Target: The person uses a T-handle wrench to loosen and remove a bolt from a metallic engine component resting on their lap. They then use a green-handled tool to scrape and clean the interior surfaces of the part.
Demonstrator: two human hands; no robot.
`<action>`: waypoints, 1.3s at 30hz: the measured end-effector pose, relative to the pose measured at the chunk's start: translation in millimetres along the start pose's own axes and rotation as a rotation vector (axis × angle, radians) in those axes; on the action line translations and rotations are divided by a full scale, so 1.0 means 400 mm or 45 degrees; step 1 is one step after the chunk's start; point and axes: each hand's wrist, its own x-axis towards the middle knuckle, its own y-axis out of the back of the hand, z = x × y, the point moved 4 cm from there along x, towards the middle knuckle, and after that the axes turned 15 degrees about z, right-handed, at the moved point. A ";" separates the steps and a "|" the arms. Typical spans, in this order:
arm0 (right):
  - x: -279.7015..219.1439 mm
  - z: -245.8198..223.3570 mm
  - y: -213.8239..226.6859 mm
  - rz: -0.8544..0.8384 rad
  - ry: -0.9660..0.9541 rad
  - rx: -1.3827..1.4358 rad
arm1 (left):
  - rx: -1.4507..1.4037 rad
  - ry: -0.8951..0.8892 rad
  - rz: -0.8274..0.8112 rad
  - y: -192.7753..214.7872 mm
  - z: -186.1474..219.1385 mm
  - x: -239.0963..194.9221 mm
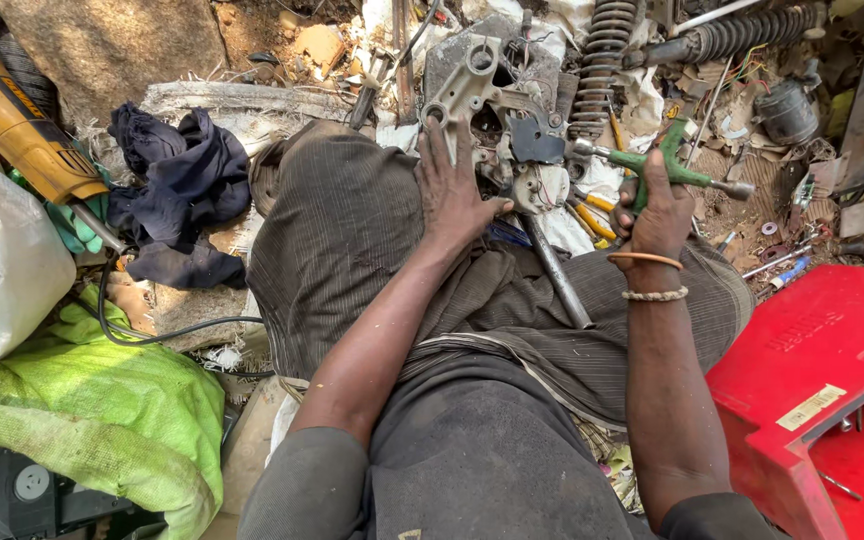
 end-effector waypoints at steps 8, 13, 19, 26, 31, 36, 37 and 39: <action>-0.029 0.011 -0.133 -0.393 -0.597 0.488 | -0.184 0.067 -0.120 0.002 -0.030 0.009; -0.065 0.012 -0.127 -0.618 -0.920 0.810 | -0.311 0.195 0.074 0.057 -0.020 0.006; -0.111 -0.007 -0.131 -0.599 -0.736 0.718 | -0.303 0.010 0.299 0.156 0.074 0.021; -0.192 -0.023 -0.157 -0.618 -0.545 0.458 | -1.238 0.255 0.002 0.222 0.166 0.048; -0.223 -0.021 -0.166 -0.683 -0.571 0.503 | -1.430 0.419 -0.014 0.215 0.145 0.057; -0.234 -0.018 -0.176 -0.781 -0.515 0.516 | -1.558 0.461 0.002 0.200 0.126 0.054; -0.239 -0.013 -0.174 -0.774 -0.510 0.503 | -1.570 0.457 0.009 0.198 0.122 0.051; -0.241 -0.007 -0.177 -0.783 -0.524 0.512 | -1.590 0.467 0.026 0.193 0.116 0.058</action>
